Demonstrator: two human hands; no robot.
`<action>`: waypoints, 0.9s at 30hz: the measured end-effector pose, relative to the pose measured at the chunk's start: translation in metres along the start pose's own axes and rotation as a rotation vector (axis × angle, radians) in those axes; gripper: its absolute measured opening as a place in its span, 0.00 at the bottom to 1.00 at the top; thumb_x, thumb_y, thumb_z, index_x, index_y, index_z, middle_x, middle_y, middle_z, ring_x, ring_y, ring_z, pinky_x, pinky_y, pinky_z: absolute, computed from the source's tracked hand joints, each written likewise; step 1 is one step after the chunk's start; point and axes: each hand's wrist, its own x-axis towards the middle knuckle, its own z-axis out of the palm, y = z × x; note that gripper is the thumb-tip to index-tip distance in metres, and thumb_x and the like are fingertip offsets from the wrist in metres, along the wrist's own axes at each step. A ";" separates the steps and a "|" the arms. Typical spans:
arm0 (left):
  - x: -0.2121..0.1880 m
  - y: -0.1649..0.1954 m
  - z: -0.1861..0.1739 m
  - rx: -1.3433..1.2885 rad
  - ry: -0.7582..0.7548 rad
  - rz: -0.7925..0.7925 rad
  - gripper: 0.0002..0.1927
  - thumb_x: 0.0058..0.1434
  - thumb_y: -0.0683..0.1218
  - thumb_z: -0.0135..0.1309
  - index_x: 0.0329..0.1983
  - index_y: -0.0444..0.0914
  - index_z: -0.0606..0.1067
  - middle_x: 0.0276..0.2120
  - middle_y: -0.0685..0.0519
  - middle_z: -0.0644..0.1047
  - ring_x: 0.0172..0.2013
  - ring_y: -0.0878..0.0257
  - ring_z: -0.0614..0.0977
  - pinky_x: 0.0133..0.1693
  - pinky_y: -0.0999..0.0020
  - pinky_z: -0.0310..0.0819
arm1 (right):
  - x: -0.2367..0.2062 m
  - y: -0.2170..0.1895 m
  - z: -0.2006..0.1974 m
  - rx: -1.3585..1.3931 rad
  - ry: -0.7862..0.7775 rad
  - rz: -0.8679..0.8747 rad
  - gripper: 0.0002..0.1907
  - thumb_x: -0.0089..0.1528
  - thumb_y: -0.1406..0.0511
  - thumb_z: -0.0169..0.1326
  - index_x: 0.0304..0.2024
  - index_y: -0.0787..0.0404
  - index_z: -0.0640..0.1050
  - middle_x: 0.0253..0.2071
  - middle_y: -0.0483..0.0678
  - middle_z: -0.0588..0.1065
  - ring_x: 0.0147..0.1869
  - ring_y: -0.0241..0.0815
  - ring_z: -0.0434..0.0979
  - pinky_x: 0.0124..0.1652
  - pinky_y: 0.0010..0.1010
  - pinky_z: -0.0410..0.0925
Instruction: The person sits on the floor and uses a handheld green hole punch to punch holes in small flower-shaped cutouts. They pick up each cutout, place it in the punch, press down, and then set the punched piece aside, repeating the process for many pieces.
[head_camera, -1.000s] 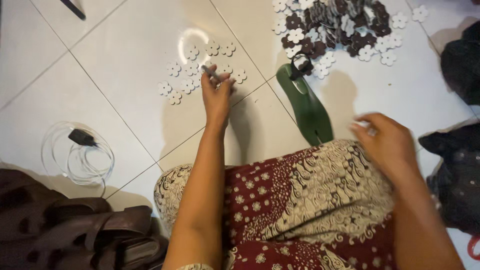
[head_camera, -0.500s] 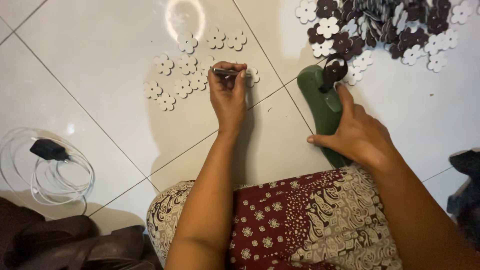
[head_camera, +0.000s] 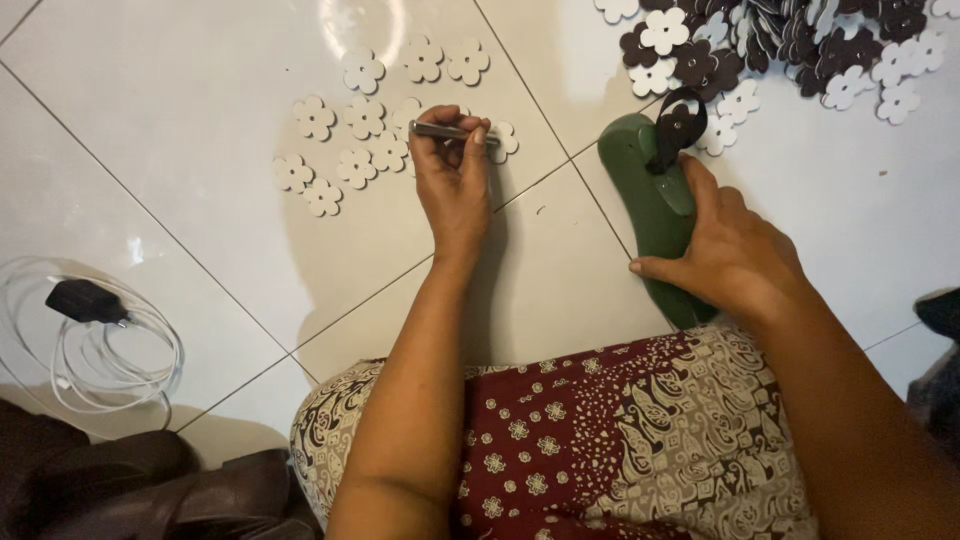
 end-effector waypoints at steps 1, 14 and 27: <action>-0.001 0.001 0.000 0.037 -0.003 -0.009 0.14 0.72 0.36 0.52 0.58 0.36 0.66 0.45 0.52 0.77 0.50 0.64 0.81 0.53 0.69 0.77 | -0.001 0.000 0.000 -0.007 0.013 -0.010 0.69 0.46 0.42 0.67 0.79 0.48 0.43 0.62 0.62 0.66 0.60 0.64 0.75 0.56 0.47 0.71; -0.002 -0.001 0.001 0.088 -0.019 0.012 0.14 0.72 0.38 0.52 0.58 0.36 0.66 0.45 0.53 0.78 0.49 0.65 0.82 0.53 0.70 0.78 | -0.002 -0.003 0.000 0.016 0.047 -0.021 0.68 0.45 0.44 0.69 0.78 0.49 0.45 0.62 0.62 0.67 0.59 0.63 0.76 0.54 0.47 0.72; -0.013 0.026 0.008 0.470 -0.145 0.196 0.15 0.70 0.34 0.50 0.56 0.42 0.71 0.49 0.51 0.77 0.48 0.62 0.82 0.50 0.68 0.79 | -0.007 -0.008 0.012 0.089 0.282 -0.156 0.61 0.46 0.50 0.70 0.74 0.54 0.53 0.55 0.63 0.69 0.57 0.63 0.73 0.53 0.49 0.69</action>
